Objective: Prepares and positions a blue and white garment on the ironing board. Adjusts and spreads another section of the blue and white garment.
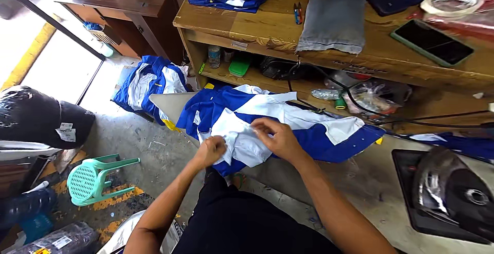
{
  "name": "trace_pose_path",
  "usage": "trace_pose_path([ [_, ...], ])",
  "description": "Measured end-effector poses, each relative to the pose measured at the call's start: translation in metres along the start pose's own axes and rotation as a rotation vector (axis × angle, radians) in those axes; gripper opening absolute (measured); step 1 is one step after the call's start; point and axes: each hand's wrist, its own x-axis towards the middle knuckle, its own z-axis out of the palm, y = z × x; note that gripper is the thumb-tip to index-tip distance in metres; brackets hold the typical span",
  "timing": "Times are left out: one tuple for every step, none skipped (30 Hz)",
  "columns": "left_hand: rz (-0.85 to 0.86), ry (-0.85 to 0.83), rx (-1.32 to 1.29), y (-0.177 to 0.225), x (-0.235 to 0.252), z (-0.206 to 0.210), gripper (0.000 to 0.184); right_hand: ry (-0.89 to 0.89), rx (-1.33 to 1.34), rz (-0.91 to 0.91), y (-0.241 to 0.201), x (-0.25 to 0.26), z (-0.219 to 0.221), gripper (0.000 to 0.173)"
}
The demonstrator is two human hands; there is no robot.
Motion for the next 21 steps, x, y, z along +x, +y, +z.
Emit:
trace_pose_path([
  [-0.040, -0.040, -0.098, 0.001, 0.008, -0.017, 0.027, -0.111, 0.074, -0.027, 0.000, 0.001, 0.009, 0.029],
  [-0.073, -0.060, -0.138, 0.002, 0.018, -0.033, 0.027, -0.194, 0.074, -0.044, 0.003, 0.003, 0.016, 0.033],
  [-0.090, -0.059, -0.136, 0.003, 0.028, -0.048, 0.027, -0.254, 0.027, -0.041, 0.007, 0.006, 0.021, 0.037],
  [-0.078, -0.035, -0.115, 0.000, 0.040, -0.060, 0.024, -0.286, -0.024, -0.023, 0.012, 0.009, 0.024, 0.042],
  [-0.044, 0.003, -0.098, -0.005, 0.052, -0.068, 0.023, -0.290, -0.061, -0.004, 0.020, 0.012, 0.028, 0.048],
  [-0.021, 0.028, -0.093, -0.010, 0.064, -0.074, 0.021, -0.283, -0.089, 0.014, 0.029, 0.015, 0.031, 0.052],
  [-0.027, 0.023, -0.105, -0.012, 0.078, -0.079, 0.021, -0.266, -0.106, 0.032, 0.037, 0.019, 0.033, 0.054],
  [-0.062, 0.004, -0.136, -0.012, 0.089, -0.082, 0.020, -0.246, -0.112, 0.049, 0.041, 0.021, 0.035, 0.054],
  [-0.118, -0.016, -0.193, -0.011, 0.099, -0.082, 0.019, -0.225, -0.110, 0.062, 0.043, 0.022, 0.035, 0.053],
  [-0.181, -0.030, -0.271, -0.009, 0.106, -0.079, 0.018, -0.203, -0.100, 0.072, 0.042, 0.023, 0.035, 0.054],
  [-0.239, -0.040, -0.348, -0.009, 0.112, -0.075, 0.017, -0.183, -0.079, 0.077, 0.038, 0.023, 0.034, 0.057],
  [-0.289, -0.039, -0.408, -0.010, 0.118, -0.069, 0.016, -0.160, -0.051, 0.071, 0.034, 0.022, 0.033, 0.062],
  [-0.328, -0.033, -0.446, -0.011, 0.122, -0.063, 0.015, -0.135, -0.019, 0.054, 0.030, 0.020, 0.032, 0.067],
  [-0.359, -0.030, -0.469, -0.012, 0.126, -0.058, 0.014, -0.113, 0.007, 0.031, 0.025, 0.018, 0.032, 0.070],
  [-0.385, -0.024, -0.482, -0.012, 0.129, -0.053, 0.015, -0.092, 0.018, -0.005, 0.020, 0.016, 0.033, 0.071],
  [-0.410, -0.018, -0.488, -0.012, 0.131, -0.050, 0.015, -0.077, 0.004, -0.054, 0.014, 0.016, 0.034, 0.068],
  [-0.432, -0.017, -0.493, -0.012, 0.134, -0.048, 0.015, -0.059, -0.033, -0.114, 0.011, 0.018, 0.037, 0.061],
  [-0.449, -0.018, -0.498, -0.013, 0.137, -0.047, 0.016, -0.046, -0.077, -0.181, 0.009, 0.020, 0.040, 0.051],
  [-0.458, -0.020, -0.497, -0.014, 0.138, -0.045, 0.016, -0.034, -0.117, -0.247, 0.009, 0.024, 0.043, 0.041],
  [-0.461, -0.023, -0.489, -0.016, 0.138, -0.043, 0.017, -0.026, -0.143, -0.302, 0.011, 0.028, 0.046, 0.033],
  [-0.460, -0.026, -0.476, -0.018, 0.137, -0.042, 0.017, -0.023, -0.155, -0.341, 0.013, 0.031, 0.048, 0.027],
])
